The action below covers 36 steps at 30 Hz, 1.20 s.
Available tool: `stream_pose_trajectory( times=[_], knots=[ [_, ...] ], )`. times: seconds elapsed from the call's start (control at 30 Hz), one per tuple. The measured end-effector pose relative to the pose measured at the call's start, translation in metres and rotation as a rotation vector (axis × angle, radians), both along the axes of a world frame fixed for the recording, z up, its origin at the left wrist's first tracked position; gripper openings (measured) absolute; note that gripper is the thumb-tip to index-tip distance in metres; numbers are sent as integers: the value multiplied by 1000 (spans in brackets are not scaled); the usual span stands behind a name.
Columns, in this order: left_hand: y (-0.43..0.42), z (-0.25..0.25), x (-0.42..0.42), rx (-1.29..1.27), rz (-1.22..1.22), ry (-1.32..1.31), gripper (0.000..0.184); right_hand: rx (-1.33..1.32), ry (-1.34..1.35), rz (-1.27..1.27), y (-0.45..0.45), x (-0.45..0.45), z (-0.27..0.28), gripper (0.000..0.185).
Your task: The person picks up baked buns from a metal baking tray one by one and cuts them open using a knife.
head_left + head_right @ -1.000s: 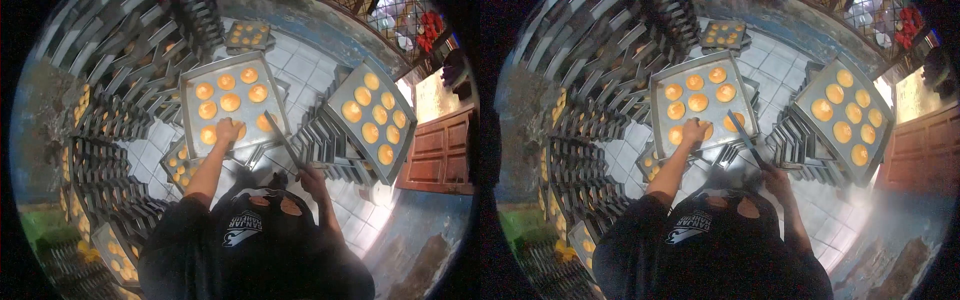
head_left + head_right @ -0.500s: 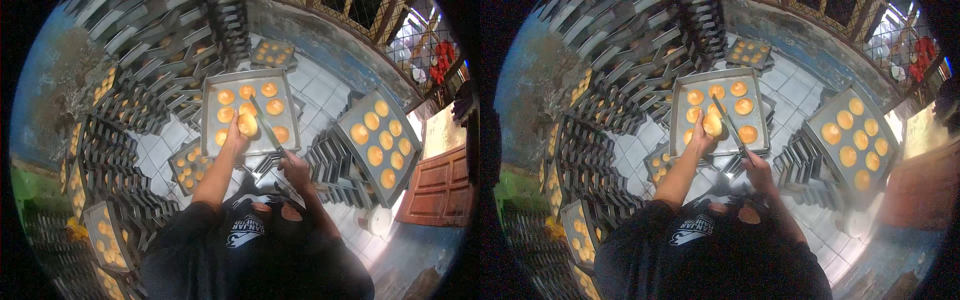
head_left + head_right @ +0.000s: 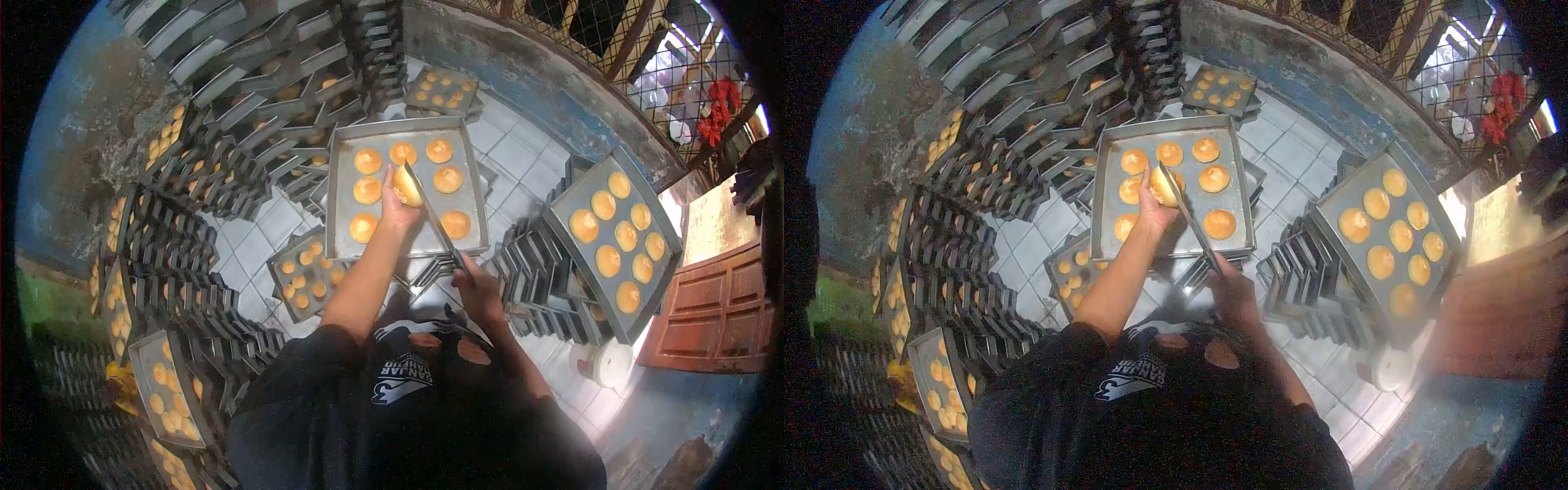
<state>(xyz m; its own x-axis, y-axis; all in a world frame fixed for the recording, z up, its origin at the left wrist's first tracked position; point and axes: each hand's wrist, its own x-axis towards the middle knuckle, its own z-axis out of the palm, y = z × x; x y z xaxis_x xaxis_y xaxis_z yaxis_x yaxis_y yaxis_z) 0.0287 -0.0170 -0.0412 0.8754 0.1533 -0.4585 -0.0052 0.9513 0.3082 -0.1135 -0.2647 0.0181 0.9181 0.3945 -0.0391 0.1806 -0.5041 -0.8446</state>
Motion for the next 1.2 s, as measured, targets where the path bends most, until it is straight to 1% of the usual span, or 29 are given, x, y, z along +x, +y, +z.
stream_pose_trajectory(
  times=[0.07, 0.1, 0.17, 0.2, 0.27, 0.3, 0.37, 0.4, 0.47, 0.6, 0.67, 0.7, 0.77, 0.8, 0.87, 1.0, 1.1, 1.17, 1.2],
  knots=[
    [3, -9, 6, -35, -16, -54, 46, 90, 45, -47, 0, -3, -2, 41],
    [2, -6, 5, -37, -17, -54, 46, 88, 46, -48, -1, -4, -12, 41],
    [-3, 6, 1, -40, 0, -38, 43, 149, -63, -73, -3, -5, -33, 41],
    [-5, 6, 0, -42, 0, -37, 43, 147, -62, -74, -3, -5, -29, 41],
    [-10, 5, 0, 61, -35, -60, 38, 151, 5, -78, 2, -1, -7, 40],
    [-15, 3, -3, 59, -39, -58, 38, 149, 7, -81, 7, 4, 3, 40],
    [-23, 3, -10, 80, -205, -116, 36, 24, -9, -79, 16, 15, 18, 40],
    [-23, 4, -10, 79, -206, -115, 36, 24, -8, -81, 17, 18, 17, 40],
    [-22, 6, -10, 48, -66, -88, 39, 7, -52, -59, 16, 23, 12, 40],
    [-4, 10, -4, 45, -43, -90, 43, 7, 20, -91, 3, 3, 21, 43],
    [-3, 19, -10, 40, -40, -52, 46, 71, 114, -125, 1, -2, 19, 44],
    [-2, 14, -11, 40, -39, -49, 46, 71, 117, -124, 1, -2, 13, 44],
    [-1, 7, -9, 23, -76, -80, 37, 57, -140, -86, 2, 2, -3, 39],
    [-1, 5, -8, 23, -75, -81, 37, 58, -141, -85, 2, 2, -1, 39],
    [-3, -1, -5, 26, -43, -102, 36, 99, -53, -84, 3, 1, 4, 40],
    [-7, 10, -6, 26, -48, -57, 35, 127, -66, -54, -3, -1, 0, 40],
    [-6, 5, -5, 41, -68, -75, 35, 121, -68, -67, -6, -3, 2, 40],
    [-4, 1, -4, 66, -80, -138, 33, 63, -88, -67, -9, -3, -3, 41],
    [-6, 6, -7, 66, -80, -139, 33, 63, -90, -67, -9, -2, -2, 41]
  ],
)
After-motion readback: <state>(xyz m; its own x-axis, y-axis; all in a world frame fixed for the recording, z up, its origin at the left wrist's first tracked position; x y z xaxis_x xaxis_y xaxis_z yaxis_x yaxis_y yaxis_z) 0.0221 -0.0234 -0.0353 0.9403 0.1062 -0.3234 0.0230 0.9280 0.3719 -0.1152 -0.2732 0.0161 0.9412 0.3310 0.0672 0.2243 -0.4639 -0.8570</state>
